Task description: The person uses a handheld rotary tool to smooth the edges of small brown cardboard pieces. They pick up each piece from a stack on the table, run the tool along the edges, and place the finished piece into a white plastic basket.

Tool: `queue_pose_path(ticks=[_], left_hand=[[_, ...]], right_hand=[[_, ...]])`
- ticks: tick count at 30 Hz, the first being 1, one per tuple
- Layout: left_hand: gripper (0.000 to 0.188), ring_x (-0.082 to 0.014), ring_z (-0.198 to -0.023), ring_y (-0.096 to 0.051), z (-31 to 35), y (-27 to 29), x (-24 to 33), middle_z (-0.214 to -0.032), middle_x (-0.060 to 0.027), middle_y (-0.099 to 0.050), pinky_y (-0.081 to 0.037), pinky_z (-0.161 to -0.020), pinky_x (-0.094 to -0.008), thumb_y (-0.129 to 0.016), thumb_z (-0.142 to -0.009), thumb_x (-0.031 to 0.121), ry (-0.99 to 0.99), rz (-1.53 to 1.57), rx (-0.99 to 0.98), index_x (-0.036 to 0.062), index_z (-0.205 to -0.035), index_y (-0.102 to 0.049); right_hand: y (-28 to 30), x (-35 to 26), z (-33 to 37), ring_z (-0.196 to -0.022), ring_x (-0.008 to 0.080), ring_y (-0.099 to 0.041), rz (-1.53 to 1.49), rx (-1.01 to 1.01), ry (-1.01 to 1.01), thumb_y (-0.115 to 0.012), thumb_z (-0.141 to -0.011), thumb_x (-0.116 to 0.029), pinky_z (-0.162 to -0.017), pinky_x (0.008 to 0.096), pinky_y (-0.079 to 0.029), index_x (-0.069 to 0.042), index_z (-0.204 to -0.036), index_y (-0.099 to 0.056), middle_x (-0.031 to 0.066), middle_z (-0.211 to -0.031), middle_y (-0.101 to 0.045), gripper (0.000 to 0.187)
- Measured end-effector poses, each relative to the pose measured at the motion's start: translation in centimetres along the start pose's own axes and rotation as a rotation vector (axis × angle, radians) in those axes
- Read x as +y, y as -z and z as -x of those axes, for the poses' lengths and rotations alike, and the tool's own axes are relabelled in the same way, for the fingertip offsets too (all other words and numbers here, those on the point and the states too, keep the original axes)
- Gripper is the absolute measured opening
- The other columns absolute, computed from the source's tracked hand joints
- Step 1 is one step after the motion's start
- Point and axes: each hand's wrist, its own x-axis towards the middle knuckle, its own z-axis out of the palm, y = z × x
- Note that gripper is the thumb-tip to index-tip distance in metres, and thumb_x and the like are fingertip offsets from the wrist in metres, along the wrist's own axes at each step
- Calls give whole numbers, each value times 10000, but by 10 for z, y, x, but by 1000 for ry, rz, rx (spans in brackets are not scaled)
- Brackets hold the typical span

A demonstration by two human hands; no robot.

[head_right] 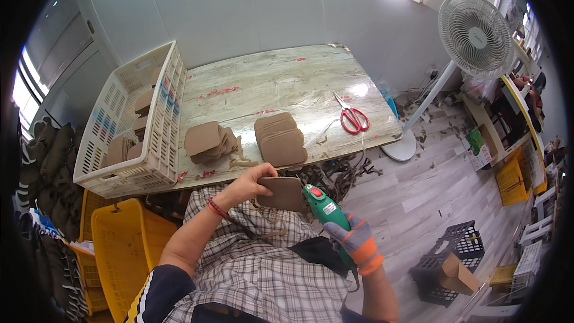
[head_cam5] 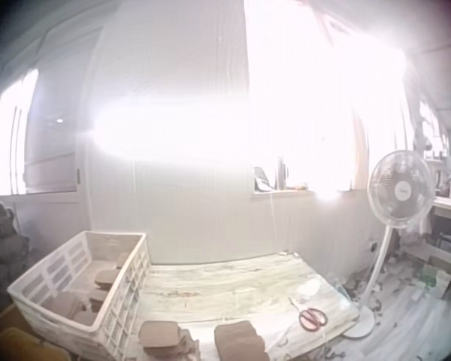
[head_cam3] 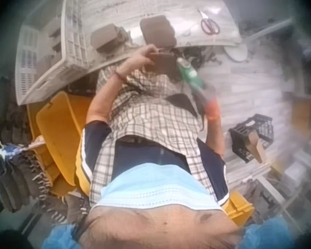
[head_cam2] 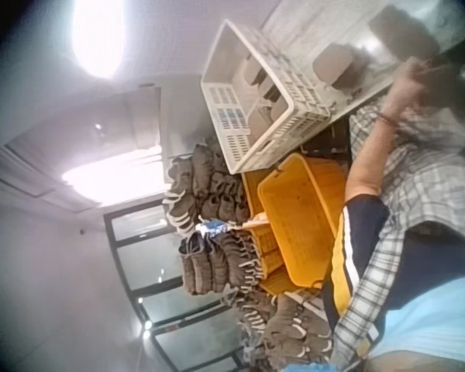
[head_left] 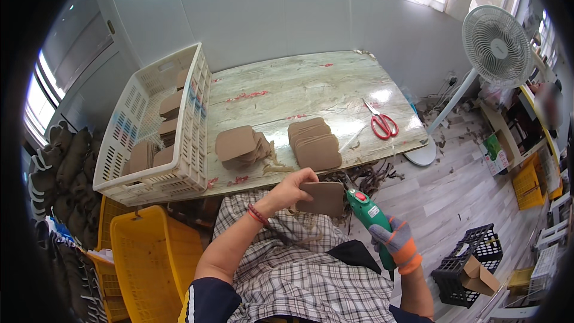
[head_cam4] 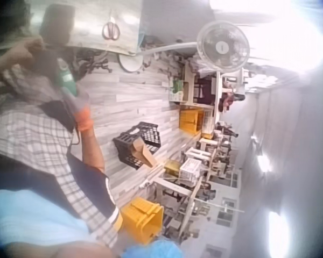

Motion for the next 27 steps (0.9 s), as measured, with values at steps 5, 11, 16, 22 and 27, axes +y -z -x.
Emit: queue_pose_path(ticks=[5,11,16,22,27], left_hand=[[265,-63,-746,-532,2,14,-1,-794,25,-576,-452,-642,-225,-675,-679,-84,-38,33,123,51,-863,-542],[182,-65,-756,-576,9,17,0,-819,13,-640,-464,-685,-222,-707,-726,0,-45,254,154,53,-877,-621],[154,-75,-759,-585,9,27,4,-827,13,-649,-465,-725,-231,-697,-739,20,41,372,95,48,-881,-645],[159,-88,-745,-592,7,41,-5,-818,-4,-655,-468,-723,-234,-699,-713,-13,83,320,0,32,-859,-655],[176,-87,-742,-587,7,39,-5,-805,-4,-650,-466,-725,-235,-720,-688,-27,93,283,-32,26,-845,-659]], right_hand=[[-1,3,1,-547,73,-530,-4,-19,-44,-725,-809,-230,-491,220,-449,12,-1004,-580,14,-678,-571,343],[-4,2,2,-546,68,-523,10,-49,-43,-727,-806,-227,-482,220,-445,10,-1001,-588,14,-687,-575,337],[-5,1,2,-541,69,-519,-8,-102,-64,-737,-796,-235,-474,216,-437,9,-1002,-600,12,-685,-578,348],[-6,2,1,-534,76,-525,26,-168,-107,-743,-787,-242,-478,213,-435,7,-1013,-609,16,-689,-586,362],[-9,5,0,-521,75,-521,22,-202,-87,-742,-786,-244,-480,211,-430,6,-992,-611,14,-679,-585,350]])
